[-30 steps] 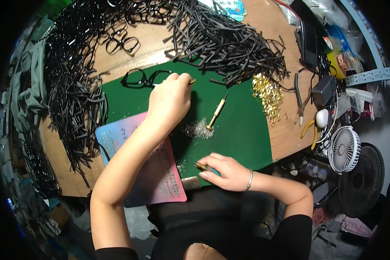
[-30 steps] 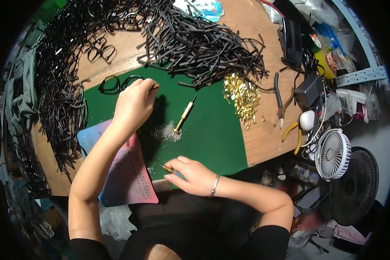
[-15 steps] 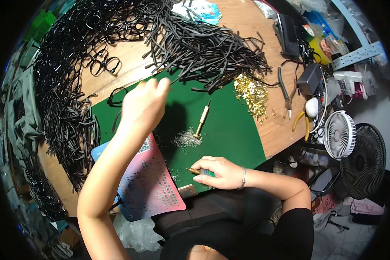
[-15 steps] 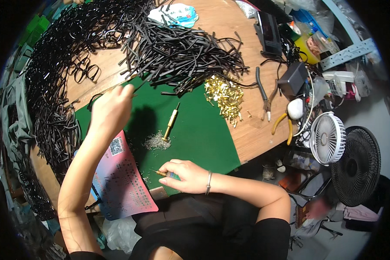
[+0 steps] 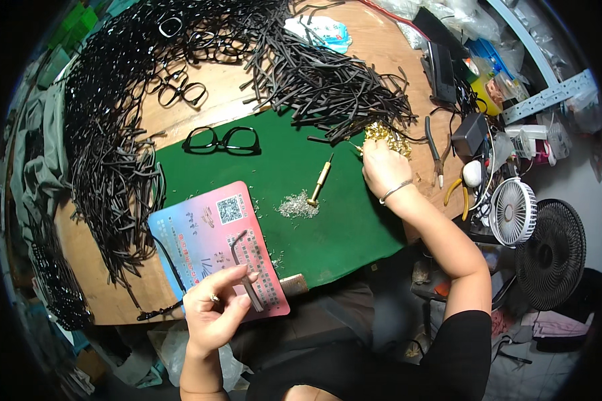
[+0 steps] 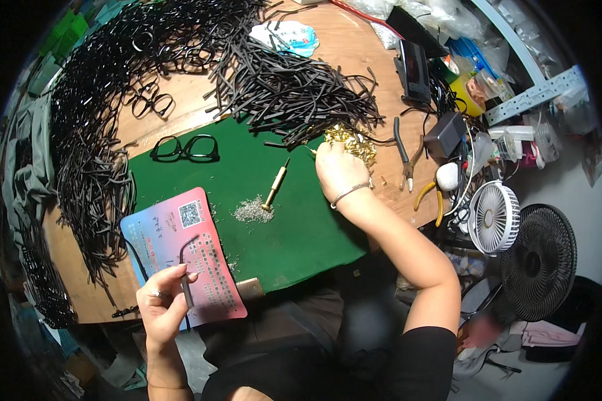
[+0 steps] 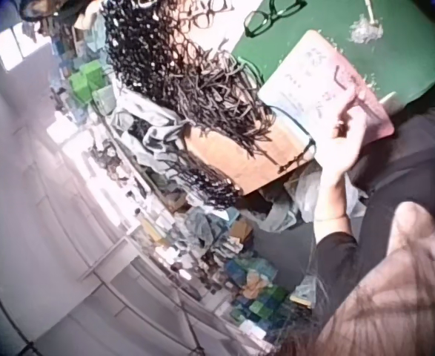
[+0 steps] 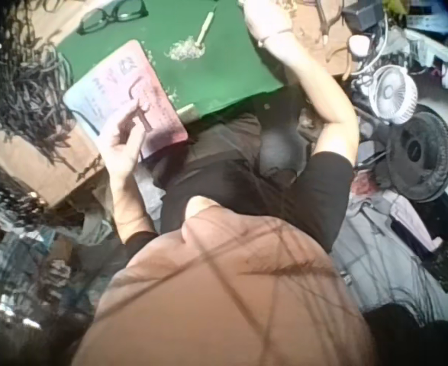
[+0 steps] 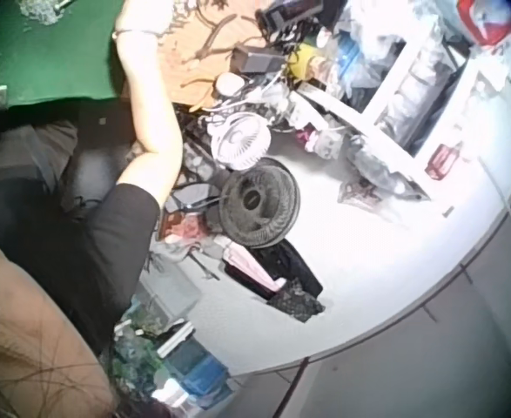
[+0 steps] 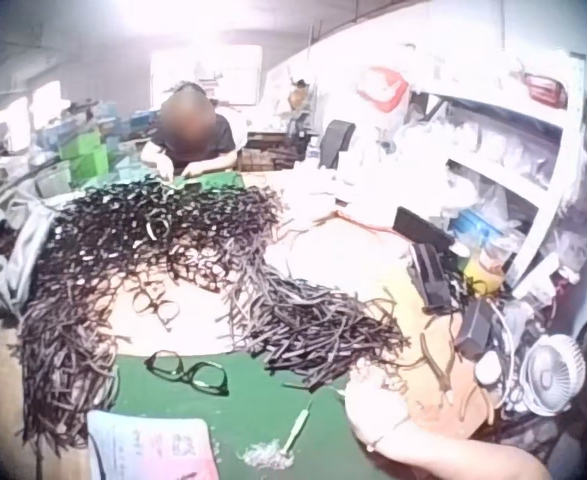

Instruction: The person assembles eyeglasses by inserting small metal components into the frame arms and tightening them with a screwdriver. The person handles multiple glasses frames one at a time, placing completed units on the table.

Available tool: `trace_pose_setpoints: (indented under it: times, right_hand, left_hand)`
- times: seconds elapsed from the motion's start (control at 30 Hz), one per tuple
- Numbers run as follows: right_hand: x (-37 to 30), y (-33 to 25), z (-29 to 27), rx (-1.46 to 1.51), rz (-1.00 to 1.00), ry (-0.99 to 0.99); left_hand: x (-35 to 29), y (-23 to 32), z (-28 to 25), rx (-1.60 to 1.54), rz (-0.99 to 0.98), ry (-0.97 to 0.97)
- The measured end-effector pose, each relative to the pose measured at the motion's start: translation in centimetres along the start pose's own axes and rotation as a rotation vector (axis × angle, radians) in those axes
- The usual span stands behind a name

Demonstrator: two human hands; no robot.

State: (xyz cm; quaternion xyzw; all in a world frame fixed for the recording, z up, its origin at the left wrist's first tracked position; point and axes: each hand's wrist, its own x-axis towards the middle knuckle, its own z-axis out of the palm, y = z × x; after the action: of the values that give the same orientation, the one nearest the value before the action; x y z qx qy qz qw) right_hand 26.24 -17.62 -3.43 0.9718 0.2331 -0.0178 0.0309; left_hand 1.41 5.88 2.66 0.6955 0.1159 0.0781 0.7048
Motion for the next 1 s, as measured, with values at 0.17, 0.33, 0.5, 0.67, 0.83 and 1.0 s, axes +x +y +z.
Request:
trace_pose_setpoints:
  times: [0.17, 0.33, 0.5, 0.67, 0.83, 1.0]
  right_hand:
    - [-1.2, 1.2, -3.6, 0.417, -0.057, -0.109]
    - [-6.9, -3.9, -7.9, 1.325, 0.013, -0.845]
    - [-7.6, -6.9, -4.6, 1.252, -0.224, -0.677]
    - [-7.9, -10.2, -4.8, 1.15, -0.414, -0.356]
    - [-7.8, -10.2, -5.2, 1.224, -0.29, -0.43]
    - [-8.5, -10.8, -4.7, 1.285, -0.187, -0.401]
  left_hand:
    - [0.9, -1.4, -0.5, 0.367, 0.339, 0.006]
    - [-0.5, -2.0, 2.1, -0.238, -0.269, -0.097]
    - [-1.3, -2.9, 4.3, 0.027, -0.294, -0.228]
    - [-1.7, -3.8, 3.7, -0.08, -0.339, -0.154]
    - [-1.6, -3.4, 4.0, -0.159, -0.264, -0.096]
    - [-2.3, -4.2, 4.6, -0.203, -0.3, -0.115]
